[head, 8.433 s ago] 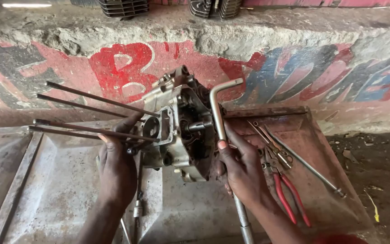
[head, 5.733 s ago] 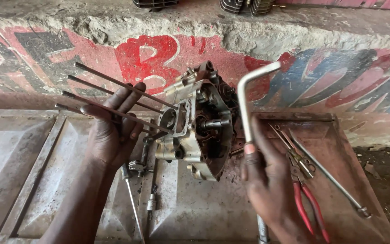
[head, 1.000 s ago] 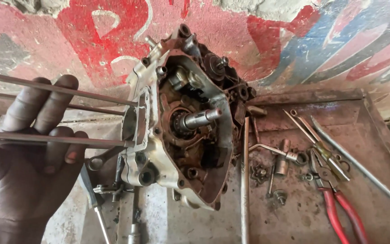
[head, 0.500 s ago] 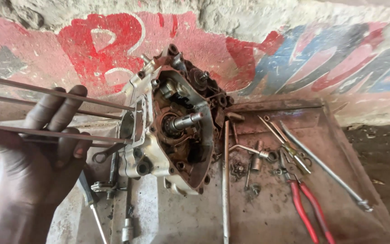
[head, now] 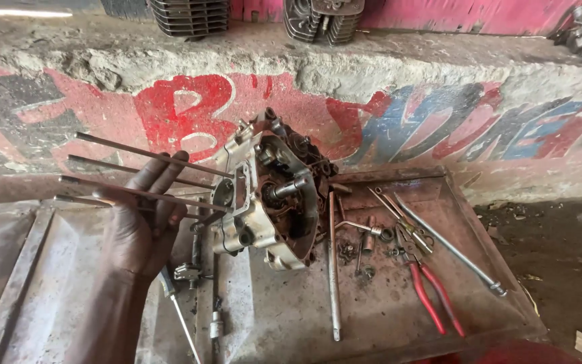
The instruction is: Separating the two halves of a motorcycle engine crankcase using a prying tool and hands.
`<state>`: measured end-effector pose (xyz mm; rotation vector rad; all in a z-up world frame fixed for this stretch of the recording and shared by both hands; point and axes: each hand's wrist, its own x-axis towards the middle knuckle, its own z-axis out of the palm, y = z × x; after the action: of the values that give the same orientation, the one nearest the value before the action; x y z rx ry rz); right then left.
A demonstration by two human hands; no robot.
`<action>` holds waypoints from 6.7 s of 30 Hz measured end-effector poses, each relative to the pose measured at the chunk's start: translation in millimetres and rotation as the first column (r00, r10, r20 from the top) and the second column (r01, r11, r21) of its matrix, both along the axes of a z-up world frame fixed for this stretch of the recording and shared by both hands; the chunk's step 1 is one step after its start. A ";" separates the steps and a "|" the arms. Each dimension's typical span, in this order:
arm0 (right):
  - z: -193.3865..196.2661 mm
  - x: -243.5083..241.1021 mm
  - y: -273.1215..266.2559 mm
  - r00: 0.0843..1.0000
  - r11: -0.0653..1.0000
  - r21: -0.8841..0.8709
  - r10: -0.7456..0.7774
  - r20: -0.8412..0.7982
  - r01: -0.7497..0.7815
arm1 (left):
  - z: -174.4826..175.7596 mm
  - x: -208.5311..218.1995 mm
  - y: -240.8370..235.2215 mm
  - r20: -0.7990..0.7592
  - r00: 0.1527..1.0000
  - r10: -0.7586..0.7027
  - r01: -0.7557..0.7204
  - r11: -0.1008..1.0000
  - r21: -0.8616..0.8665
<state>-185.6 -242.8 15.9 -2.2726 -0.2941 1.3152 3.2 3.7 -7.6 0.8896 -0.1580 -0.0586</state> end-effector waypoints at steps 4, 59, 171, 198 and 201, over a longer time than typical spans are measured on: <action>48.5 30.5 -26.6 0.998 1.000 0.001 0.030 -0.046 -0.030 | 16.4 -12.0 -5.8 0.044 0.999 -0.020 0.021 1.000 -0.009; 61.5 71.4 -58.1 0.217 0.628 0.711 -0.778 0.590 0.316 | 123.2 -128.1 -111.5 0.449 0.706 -0.547 -0.107 0.545 0.832; 42.0 81.2 -133.9 0.613 0.788 0.180 -0.580 0.536 0.589 | 5.1 -45.2 -84.3 -0.097 0.984 0.148 -0.059 0.791 0.609; -17.0 123.6 -151.6 0.432 0.749 0.263 -0.590 0.682 0.608 | 74.2 -41.0 -59.0 0.483 0.848 0.217 -0.529 0.367 0.765; -23.6 130.5 -175.0 0.186 0.317 0.740 -0.948 0.257 0.594 | 117.5 -66.6 -87.9 0.597 0.802 0.037 -0.484 0.625 0.612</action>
<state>-55.1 -417.7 -7.7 -1.7937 0.3572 -0.2391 -63.4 -84.2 110.0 1.7591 -0.5540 0.4668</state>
